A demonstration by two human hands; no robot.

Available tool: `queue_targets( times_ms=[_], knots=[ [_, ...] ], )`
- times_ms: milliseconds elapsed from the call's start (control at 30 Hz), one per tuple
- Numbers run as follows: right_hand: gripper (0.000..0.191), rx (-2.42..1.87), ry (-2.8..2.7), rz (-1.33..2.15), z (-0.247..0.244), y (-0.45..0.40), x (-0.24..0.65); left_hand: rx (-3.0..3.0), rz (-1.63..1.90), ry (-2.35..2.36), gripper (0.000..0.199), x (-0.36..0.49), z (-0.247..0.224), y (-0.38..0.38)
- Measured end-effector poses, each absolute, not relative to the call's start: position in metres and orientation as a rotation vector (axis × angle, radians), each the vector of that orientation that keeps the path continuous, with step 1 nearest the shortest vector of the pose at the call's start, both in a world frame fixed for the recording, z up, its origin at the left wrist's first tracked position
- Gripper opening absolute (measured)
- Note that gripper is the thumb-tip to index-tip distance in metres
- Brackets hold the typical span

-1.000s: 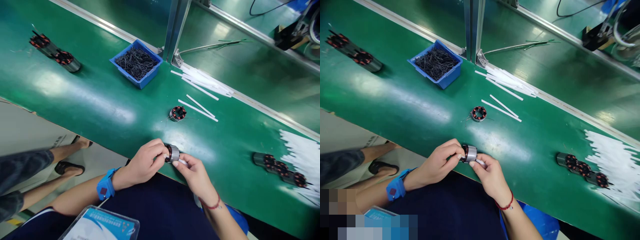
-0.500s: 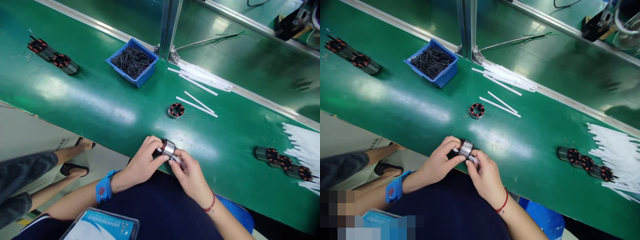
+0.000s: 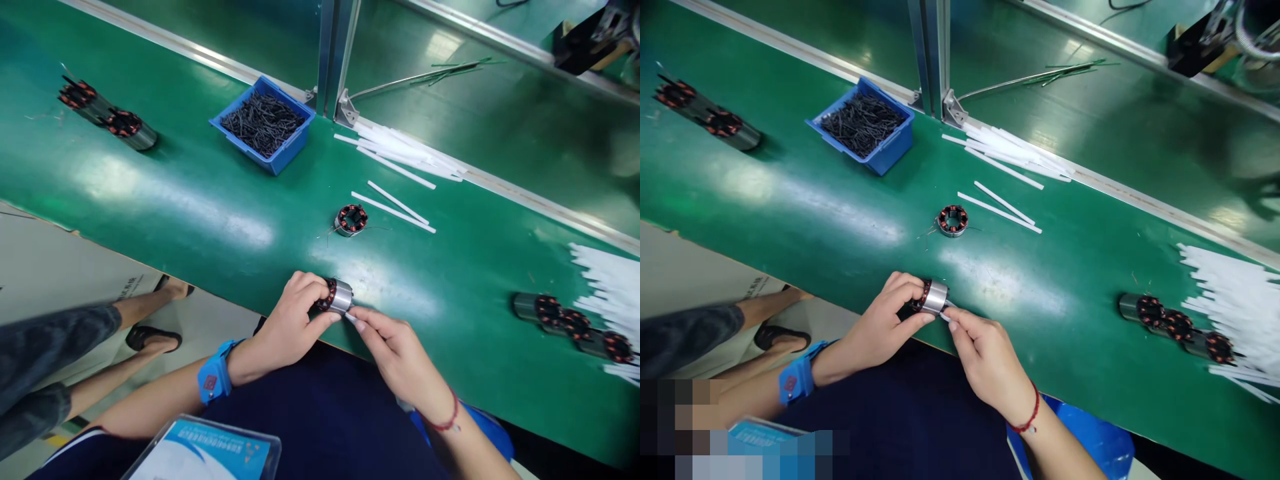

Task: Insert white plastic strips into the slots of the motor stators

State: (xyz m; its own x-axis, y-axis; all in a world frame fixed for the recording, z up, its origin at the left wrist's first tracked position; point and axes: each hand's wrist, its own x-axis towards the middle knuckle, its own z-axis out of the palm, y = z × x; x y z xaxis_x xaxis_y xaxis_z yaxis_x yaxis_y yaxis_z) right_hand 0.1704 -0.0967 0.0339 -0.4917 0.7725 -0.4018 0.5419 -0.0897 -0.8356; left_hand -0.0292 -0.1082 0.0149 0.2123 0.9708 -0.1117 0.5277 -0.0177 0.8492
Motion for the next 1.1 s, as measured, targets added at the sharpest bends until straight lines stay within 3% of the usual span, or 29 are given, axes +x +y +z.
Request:
queue_targets(
  times_ms=[133, 300, 400, 567, 800, 1100],
  knots=[
    [0.032, -1.314, -2.324, 1.436, 0.04, -0.06, 0.181, 1.645, 0.659, 1.42, 0.008, -0.034, 0.016, -0.107],
    [0.033, -1.488, -2.411, 0.318, 0.023, 0.025, 0.176, 1.643, 0.631, 1.385, 0.012, -0.04, 0.017, -0.108],
    [0.023, -1.584, -2.496, 0.115, 0.009, 0.069, 0.168, 1.624, 0.604, 1.387, 0.009, -0.042, 0.018, -0.112],
    [0.008, -1.604, -2.472, 0.464, 0.022, 0.072, 0.178, 1.61, 0.56, 1.452, 0.009, -0.047, 0.018, -0.117],
    [0.022, -1.403, -2.132, 1.502, 0.048, -0.035, 0.217, 1.599, 0.522, 1.435, 0.013, -0.051, 0.022, -0.116],
    [0.021, -1.441, -2.036, 1.653, 0.037, -0.078, 0.177, 1.633, 0.503, 1.425, 0.018, -0.053, 0.02, -0.118]
  ],
)
